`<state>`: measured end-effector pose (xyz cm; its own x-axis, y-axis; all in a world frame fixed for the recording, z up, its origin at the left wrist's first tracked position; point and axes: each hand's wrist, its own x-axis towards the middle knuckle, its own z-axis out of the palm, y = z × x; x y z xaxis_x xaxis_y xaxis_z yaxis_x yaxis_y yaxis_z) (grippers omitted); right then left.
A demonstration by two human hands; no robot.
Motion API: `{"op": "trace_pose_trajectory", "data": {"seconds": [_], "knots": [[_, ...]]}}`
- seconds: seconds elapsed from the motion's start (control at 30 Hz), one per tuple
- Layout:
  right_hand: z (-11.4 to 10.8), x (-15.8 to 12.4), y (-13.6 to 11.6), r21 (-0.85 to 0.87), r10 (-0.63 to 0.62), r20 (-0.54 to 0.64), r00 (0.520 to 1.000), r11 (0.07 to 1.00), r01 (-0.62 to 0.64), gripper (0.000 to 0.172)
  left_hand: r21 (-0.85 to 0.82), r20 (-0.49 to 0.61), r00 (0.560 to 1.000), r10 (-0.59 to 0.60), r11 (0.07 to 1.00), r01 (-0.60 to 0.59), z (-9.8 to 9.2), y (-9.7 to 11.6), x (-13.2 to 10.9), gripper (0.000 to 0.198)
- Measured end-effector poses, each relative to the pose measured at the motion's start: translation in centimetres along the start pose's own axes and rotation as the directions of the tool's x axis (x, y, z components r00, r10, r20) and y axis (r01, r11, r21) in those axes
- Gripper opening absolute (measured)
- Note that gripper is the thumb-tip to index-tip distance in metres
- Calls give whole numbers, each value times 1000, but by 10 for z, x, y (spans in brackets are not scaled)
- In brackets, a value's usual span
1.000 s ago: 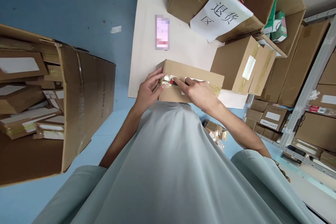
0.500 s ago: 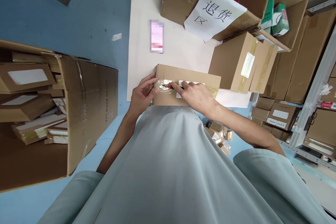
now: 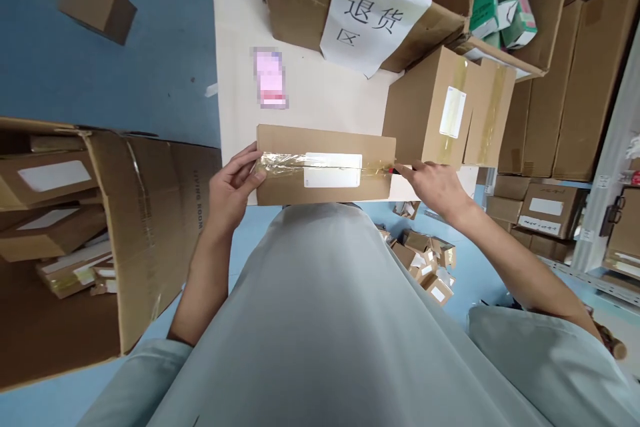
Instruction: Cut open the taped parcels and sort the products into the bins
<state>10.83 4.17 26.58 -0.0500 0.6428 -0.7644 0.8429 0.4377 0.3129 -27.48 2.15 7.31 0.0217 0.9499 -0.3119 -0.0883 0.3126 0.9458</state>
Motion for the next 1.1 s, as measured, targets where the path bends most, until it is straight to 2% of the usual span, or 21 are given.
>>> {"op": "trace_pose_trajectory", "data": {"seconds": [0.13,0.2,0.27,0.33,0.37,0.43,0.5,0.67,0.8,0.97,1.1], "knots": [[37,3,21,37,-42,-99,994,998,46,71,97,-72,997,-22,995,29,3,8,-2,59],[48,8,26,61,-61,-155,986,996,71,72,279,-105,994,37,960,-6,12,17,-3,50],[55,12,30,92,-81,-193,978,991,100,73,531,-107,982,154,844,-75,31,27,-4,46],[61,15,34,129,-107,-221,969,982,138,74,705,-51,968,247,696,-140,58,32,-6,58],[63,16,37,148,-121,-231,965,976,158,74,738,-21,964,264,655,-164,71,32,-6,67],[67,17,41,176,-153,-242,958,964,199,74,741,8,966,259,647,-179,93,28,-7,79],[72,16,46,185,-178,-242,954,957,225,74,739,-8,968,250,653,-163,104,21,-8,83],[84,15,60,198,-209,-215,954,947,252,78,779,-42,970,239,615,-118,102,13,-9,87],[100,24,68,233,-234,-237,943,928,289,82,726,-76,977,200,682,-83,106,21,-8,92],[136,39,65,333,-210,-325,922,887,319,82,683,-97,989,113,730,-17,119,32,-7,93],[171,61,52,468,-122,-432,894,817,338,66,725,-116,986,118,689,2,119,33,-5,100]]}}
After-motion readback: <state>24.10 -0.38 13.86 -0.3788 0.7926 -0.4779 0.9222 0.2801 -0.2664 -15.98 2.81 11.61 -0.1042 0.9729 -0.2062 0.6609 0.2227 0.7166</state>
